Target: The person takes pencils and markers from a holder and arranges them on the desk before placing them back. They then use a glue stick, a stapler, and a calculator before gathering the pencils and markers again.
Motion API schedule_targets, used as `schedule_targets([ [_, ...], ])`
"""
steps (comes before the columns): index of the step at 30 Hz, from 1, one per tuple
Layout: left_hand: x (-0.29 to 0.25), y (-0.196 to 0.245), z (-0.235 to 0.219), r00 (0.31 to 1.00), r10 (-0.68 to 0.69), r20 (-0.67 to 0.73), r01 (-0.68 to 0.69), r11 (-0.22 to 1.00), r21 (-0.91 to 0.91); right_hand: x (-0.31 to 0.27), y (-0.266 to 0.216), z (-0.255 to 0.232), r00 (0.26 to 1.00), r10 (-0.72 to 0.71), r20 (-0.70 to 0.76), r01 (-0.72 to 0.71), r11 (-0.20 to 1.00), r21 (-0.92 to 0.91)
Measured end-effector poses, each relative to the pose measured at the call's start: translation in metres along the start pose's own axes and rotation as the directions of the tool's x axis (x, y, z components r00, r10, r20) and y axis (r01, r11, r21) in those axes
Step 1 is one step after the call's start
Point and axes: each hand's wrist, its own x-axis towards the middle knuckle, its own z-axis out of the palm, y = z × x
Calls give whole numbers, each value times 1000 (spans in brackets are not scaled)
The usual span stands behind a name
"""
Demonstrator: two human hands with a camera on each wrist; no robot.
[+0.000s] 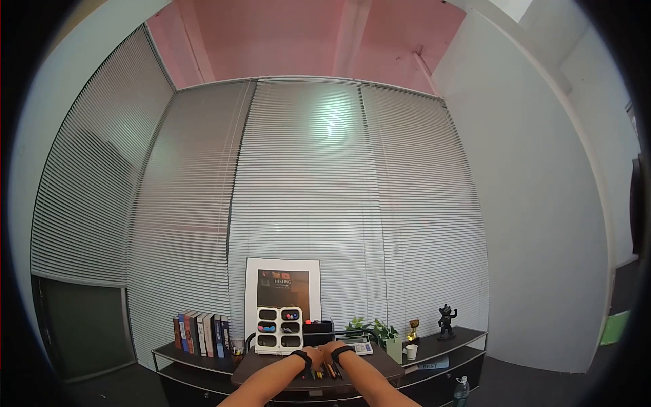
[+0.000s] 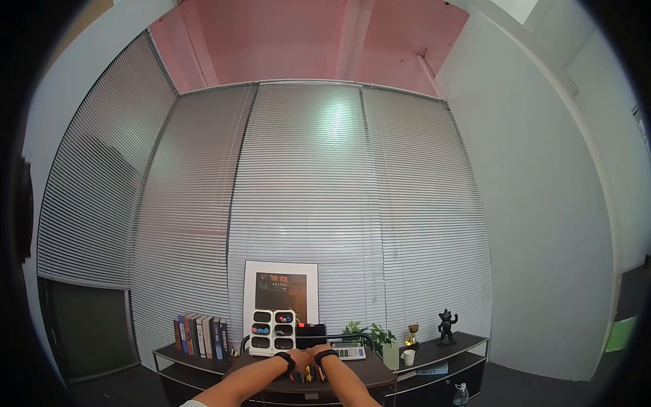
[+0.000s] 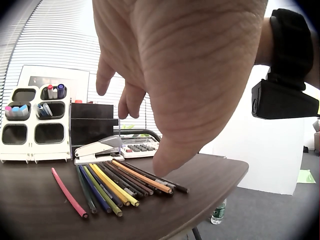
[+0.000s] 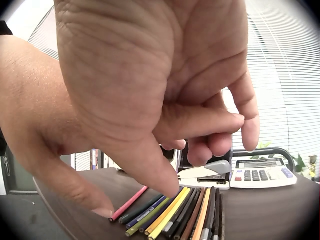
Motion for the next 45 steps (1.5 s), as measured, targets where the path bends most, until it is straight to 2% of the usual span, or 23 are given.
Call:
schedule_targets([
  [4, 8, -7, 13, 997, 65, -29, -66, 997, -34, 2, 0, 1, 999, -16, 39, 16, 1000, 2],
  [7, 8, -7, 12, 997, 71, -25, -73, 994, -80, -4, -1, -1, 999, -30, 40, 32, 998, -55],
  [11, 4, -5, 6, 998, 65, -8, -65, 996, -55, -12, -5, -5, 999, -16, 32, 17, 999, -32],
  [13, 4, -4, 7, 1000, -10, 0, 10, 999, -52, -9, -5, -2, 999, 20, -25, -18, 998, 67],
  [14, 3, -5, 11, 999, -5, -53, 4, 999, -38, -5, -4, 2, 1000, 17, -15, -15, 997, 77],
  [16, 3, -2, 10, 1000, -24, -16, 24, 999, 29, 4, -1, 9, 998, 0, -70, 6, 997, 78],
  [19, 0, 0, 11, 999, -48, -24, 48, 999, 3, 23, 6, 29, 987, -30, -160, 47, 994, 103],
  [20, 0, 1, 14, 998, -47, -30, 47, 999, -1, 28, 6, 33, 985, -66, -162, 76, 996, 55],
  [23, -3, 6, 17, 997, -80, -6, 80, 996, -34, 19, 1, 38, 974, -24, -225, 39, 997, 64],
  [24, -8, 10, 17, 997, -79, -18, 77, 995, -63, 22, 1, 45, 969, -13, -249, 48, 989, 138],
  [26, -16, 17, 8, 991, -110, 83, 122, 980, -160, 20, -3, 47, 983, -32, -182, 51, 994, 102],
  [27, -12, 14, 24, 996, -81, -19, 78, 985, -153, 29, -4, 60, 975, 0, -221, 31, 990, 134],
  [28, -8, 10, 42, 991, -55, -121, 37, 989, -144, 19, -8, 54, 979, -6, -202, 29, 994, 110],
  [32, -14, 12, 37, 998, -56, -30, 52, 991, -123, 27, -9, 64, 982, -33, -185, 58, 989, 133],
  [35, -11, 12, 47, 992, -92, -88, 79, 987, -142, 25, -9, 66, 964, -51, -260, 95, 982, 163],
  [38, -20, 20, 31, 990, -111, -83, 99, 986, -136, 22, -8, 63, 969, -26, -245, 76, 977, 197],
  [39, -21, 24, 28, 989, -135, -65, 127, 986, -105, 22, -8, 60, 979, -30, -202, 72, 976, 203],
  [40, -24, 27, 18, 987, -157, 14, 158, 980, -119, 20, -9, 59, 982, -50, -179, 86, 977, 195],
  [41, -23, 25, 27, 984, -153, -88, 141, 981, -131, 22, -8, 62, 978, -58, -201, 96, 979, 181],
  [42, -15, 21, 32, 984, -176, 10, 176, 974, -144, 18, -11, 59, 982, -30, -189, 58, 988, 146],
  [43, -20, 24, 23, 985, -170, 33, 173, 975, -137, 21, -9, 58, 989, -51, -140, 67, 991, 112],
  [44, -12, 18, 35, 994, -104, -27, 102, 994, -49, 14, -10, 46, 991, -44, -129, 64, 985, 159],
  [45, -11, 16, 39, 993, -98, -71, 94, 994, -51, 12, -10, 41, 991, -55, -119, 72, 988, 138],
])
